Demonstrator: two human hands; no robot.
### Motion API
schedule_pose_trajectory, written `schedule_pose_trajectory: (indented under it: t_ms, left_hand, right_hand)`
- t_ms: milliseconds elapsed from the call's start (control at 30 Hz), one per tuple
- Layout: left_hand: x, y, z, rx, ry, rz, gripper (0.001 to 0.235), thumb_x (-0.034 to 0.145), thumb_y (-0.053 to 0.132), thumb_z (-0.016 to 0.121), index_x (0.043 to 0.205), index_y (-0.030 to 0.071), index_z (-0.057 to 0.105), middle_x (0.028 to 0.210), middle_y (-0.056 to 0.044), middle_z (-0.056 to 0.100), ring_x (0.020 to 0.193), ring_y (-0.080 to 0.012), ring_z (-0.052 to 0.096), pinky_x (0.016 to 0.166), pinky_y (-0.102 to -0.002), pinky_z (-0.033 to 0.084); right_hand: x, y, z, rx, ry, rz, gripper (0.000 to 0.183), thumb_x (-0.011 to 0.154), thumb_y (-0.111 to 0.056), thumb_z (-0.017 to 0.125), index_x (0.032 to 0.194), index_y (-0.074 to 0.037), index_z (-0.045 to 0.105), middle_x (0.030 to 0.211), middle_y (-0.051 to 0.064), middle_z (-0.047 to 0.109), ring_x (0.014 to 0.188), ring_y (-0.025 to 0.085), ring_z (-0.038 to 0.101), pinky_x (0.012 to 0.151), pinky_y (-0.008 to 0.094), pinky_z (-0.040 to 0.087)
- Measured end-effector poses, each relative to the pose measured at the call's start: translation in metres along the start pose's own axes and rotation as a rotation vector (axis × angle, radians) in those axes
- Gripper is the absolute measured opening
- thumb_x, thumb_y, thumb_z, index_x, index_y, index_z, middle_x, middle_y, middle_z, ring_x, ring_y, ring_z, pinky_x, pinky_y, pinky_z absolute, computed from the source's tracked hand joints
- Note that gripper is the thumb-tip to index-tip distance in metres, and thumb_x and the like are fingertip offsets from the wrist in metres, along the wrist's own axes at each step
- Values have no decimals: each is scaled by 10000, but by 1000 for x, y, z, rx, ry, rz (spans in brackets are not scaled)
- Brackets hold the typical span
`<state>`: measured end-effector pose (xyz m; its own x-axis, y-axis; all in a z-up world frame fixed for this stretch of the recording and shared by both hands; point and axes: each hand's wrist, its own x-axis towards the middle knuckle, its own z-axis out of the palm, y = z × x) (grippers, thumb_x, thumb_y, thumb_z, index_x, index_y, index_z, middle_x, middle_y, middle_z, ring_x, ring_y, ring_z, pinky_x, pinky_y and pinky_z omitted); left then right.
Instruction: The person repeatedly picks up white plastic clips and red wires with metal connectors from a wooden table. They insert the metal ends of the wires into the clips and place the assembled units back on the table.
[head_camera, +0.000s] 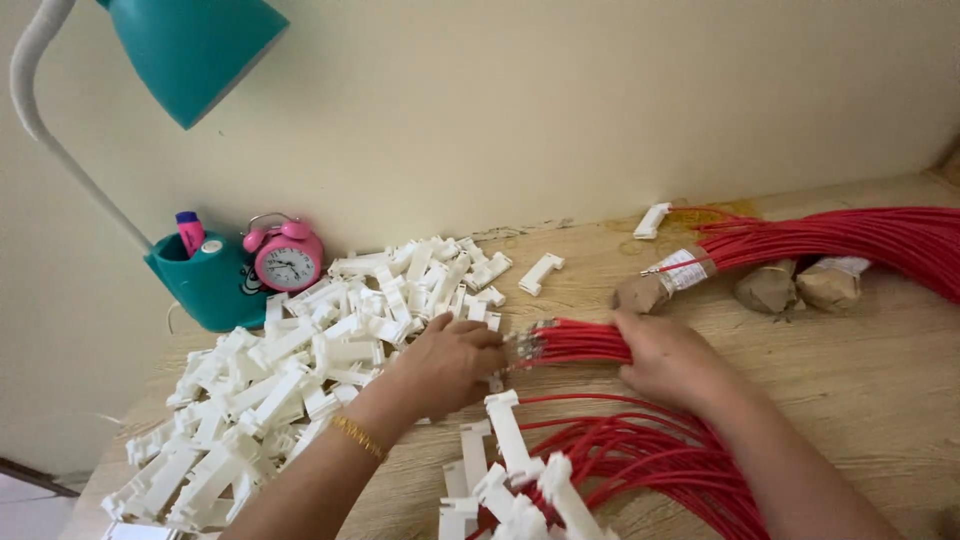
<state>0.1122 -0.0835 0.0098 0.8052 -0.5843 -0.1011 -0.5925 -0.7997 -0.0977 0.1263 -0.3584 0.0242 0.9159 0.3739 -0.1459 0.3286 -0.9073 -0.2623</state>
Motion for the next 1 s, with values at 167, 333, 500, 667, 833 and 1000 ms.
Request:
schedule_pose_trajectory:
  t_ms: [167,333,500,667,833,1000]
  left_hand:
    - [-21,8,-8,-122,134,-54,369,847,226,643,1216,215,617,1321,-20,546,1285,-270,483,1021,-517,401]
    - [-43,43,-32,-425,506,-5,237,959,222,574,1096,70,694,1054,-137,715,932,-267,686,865,-380,576]
    - [-71,72,-70,-1070,-106,-203,475,941,319,354,1343,189,571,1414,-37,566,1296,-198,520,1043,-349,408]
    - [-78,80,-44,-1145,-67,-141,579,887,494,378,1359,202,545,1403,-20,578,1269,-163,532,1040,-318,403]
    - [-94,101,-47,-1012,-214,-190,549,830,429,568,1346,245,543,1137,22,675,908,-102,627,797,-260,494]
    - [-119,120,-43,-966,-222,-43,552,820,418,614,1312,174,555,968,23,689,798,-95,622,738,-257,495]
  right_hand:
    - [6,0,5,-57,43,1,551,742,-113,613,1277,-99,481,1105,187,661,1083,398,648,916,514,516]
    - [14,4,26,-89,105,79,607,780,-128,613,1360,-168,441,1346,109,531,1166,340,566,905,491,490]
    - [8,-11,22,-119,39,155,402,856,-81,453,1242,-169,523,1273,126,564,1133,348,557,926,471,476]
    - [4,-7,27,-96,88,105,488,821,-38,447,1290,-160,504,1287,143,552,1114,365,534,899,481,467]
    - [11,-2,29,-88,94,81,532,817,-53,471,1333,-183,501,1283,148,548,1129,367,524,904,486,472]
    - [8,-14,19,-59,70,166,591,849,0,410,1408,-188,458,1457,161,418,1262,399,455,1012,501,431]
